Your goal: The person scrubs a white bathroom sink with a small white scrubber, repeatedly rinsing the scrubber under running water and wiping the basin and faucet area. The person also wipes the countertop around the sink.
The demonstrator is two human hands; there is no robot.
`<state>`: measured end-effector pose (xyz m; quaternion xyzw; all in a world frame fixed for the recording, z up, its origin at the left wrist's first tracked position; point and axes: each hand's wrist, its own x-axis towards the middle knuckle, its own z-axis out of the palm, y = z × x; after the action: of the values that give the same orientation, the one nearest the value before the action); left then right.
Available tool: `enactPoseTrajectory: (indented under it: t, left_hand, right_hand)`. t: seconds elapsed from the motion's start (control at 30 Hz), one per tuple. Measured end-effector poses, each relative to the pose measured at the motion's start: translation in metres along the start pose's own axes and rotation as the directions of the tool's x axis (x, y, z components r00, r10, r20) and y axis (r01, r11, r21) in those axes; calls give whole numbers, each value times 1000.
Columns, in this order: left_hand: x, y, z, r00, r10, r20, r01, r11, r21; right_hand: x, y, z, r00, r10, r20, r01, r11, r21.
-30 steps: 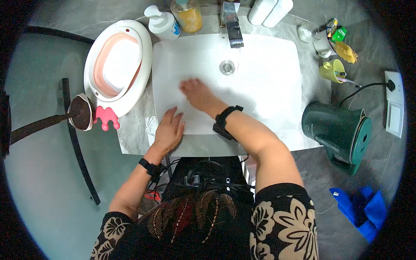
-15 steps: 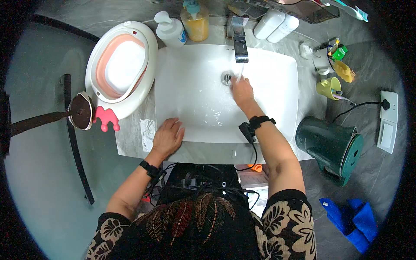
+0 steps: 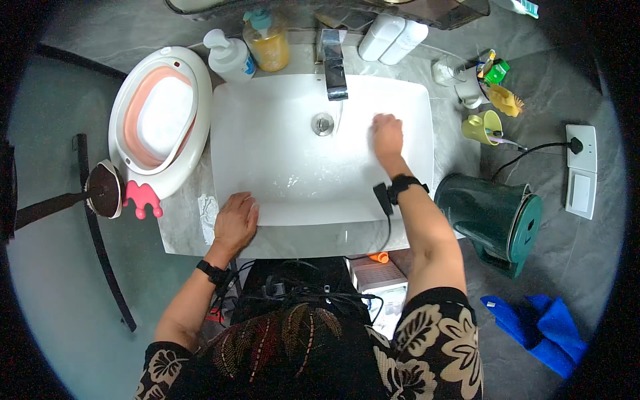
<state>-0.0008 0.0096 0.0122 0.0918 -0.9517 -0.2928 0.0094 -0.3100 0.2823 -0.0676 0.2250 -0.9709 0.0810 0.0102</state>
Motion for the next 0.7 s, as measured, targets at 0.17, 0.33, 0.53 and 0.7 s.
enactPoseTrajectory:
  t: [0.17,0.33,0.53,0.7]
  left_hand:
    - [0,1,-1,1000,0,-2,0,1000,-8]
    - [0,-3,1,1000,21,-2,-21,1000,-21]
    - [1,1,2,999,5,-31,-5,1000,3]
    - [-1,-3,2,1000,9,-19,-9,1000,3]
  right_hand:
    - [17,8,1,918,-342,199,366,925,-99]
    - [61,52,-21,932,-333,146,363,853,-375]
    - [-19,54,1,972,-172,162,221,904,-367]
    - [-16,49,-33,859,-270,435,465,767,-442]
